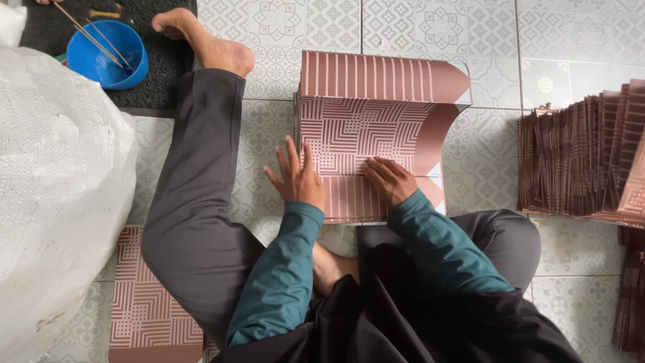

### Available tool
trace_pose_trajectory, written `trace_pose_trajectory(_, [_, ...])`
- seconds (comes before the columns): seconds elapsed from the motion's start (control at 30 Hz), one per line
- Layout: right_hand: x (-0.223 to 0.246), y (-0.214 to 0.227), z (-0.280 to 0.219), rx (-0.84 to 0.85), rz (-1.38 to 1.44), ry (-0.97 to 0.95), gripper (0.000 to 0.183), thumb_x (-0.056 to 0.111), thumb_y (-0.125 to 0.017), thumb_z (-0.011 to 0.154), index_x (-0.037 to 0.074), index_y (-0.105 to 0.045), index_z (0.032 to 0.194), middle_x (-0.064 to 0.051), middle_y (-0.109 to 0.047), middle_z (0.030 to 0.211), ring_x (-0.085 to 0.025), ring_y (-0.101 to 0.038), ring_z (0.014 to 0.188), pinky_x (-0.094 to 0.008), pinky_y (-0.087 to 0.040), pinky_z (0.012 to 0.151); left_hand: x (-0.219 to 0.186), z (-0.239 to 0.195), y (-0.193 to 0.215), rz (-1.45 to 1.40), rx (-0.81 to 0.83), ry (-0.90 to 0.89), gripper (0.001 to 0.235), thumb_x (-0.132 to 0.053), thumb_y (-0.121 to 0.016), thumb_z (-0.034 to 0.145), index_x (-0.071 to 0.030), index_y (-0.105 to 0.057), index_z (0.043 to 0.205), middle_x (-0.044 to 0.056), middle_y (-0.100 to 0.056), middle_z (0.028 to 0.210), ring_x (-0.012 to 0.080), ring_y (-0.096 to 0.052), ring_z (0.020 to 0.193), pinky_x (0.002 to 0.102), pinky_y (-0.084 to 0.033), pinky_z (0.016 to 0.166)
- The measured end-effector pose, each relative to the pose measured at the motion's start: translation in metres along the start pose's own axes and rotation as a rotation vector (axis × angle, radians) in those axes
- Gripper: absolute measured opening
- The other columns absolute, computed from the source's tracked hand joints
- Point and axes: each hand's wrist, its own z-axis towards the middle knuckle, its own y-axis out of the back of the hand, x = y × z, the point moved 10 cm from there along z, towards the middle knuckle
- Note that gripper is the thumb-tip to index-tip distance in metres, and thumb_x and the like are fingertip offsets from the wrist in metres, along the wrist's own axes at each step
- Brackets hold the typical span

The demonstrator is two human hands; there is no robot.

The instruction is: The person sits on the floor and folds flat patterned paper sheets into small box shapes. They fold the sides and bottom flaps to form the box structure, then stack the finished boxes into a pile. The person repeats this process for multiple sheets.

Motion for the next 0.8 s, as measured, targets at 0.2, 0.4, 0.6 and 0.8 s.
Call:
trace_pose_trajectory(0.2, [0.026, 0.021, 0.005, -0.033, -0.034, 0.173, 0.014, -0.003, -0.056, 0.100, -0.008, -0.066, 0.109, -0.023, -0.071, 0.115, -0.038, -0.070, 0.113, -0.047, -0.061, 0.096, -0.014, 0.012, -0.001, -2.210, 0.038, -0.042, 0.120, -0.074, -0.012, 0.065, -0.003, 0.032, 0.151, 0.012, 0.030, 0.165, 0.0366, 0.025, 0.152, 0.077, 0.013, 0.111])
trace_pose_trajectory(0.4, [0.082, 0.039, -0.023, 0.059, 0.076, 0.183, 0.014, -0.003, -0.055, 0.099, -0.010, -0.062, 0.108, -0.027, -0.068, 0.107, -0.039, -0.070, 0.101, -0.047, -0.062, 0.092, -0.017, 0.028, -0.012, -1.962, 0.005, -0.044, 0.123, -0.075, -0.017, 0.068, 0.003, 0.034, 0.148, 0.016, 0.034, 0.163, 0.0349, 0.032, 0.151, 0.070, 0.023, 0.113])
trace_pose_trajectory(0.6, [0.088, 0.053, -0.023, 0.041, 0.173, 0.114, 0.021, 0.004, -0.047, 0.104, -0.005, -0.066, 0.104, -0.018, -0.069, 0.110, -0.034, -0.069, 0.103, -0.046, -0.056, 0.101, -0.018, 0.054, -0.020, -1.432, -0.190, -0.238, 0.127, -0.065, -0.046, 0.087, 0.011, 0.040, 0.142, 0.024, 0.041, 0.158, 0.0311, 0.037, 0.150, 0.054, 0.026, 0.122])
trace_pose_trajectory(0.8, [0.077, 0.046, -0.020, 0.071, 0.261, 0.062, 0.010, 0.002, -0.054, 0.100, -0.001, -0.061, 0.094, -0.016, -0.067, 0.100, -0.036, -0.066, 0.091, -0.045, -0.058, 0.086, -0.014, 0.052, -0.022, -1.485, -0.116, -0.176, 0.124, -0.072, -0.032, 0.083, 0.013, 0.036, 0.143, 0.025, 0.040, 0.158, 0.0340, 0.035, 0.150, 0.058, 0.025, 0.121])
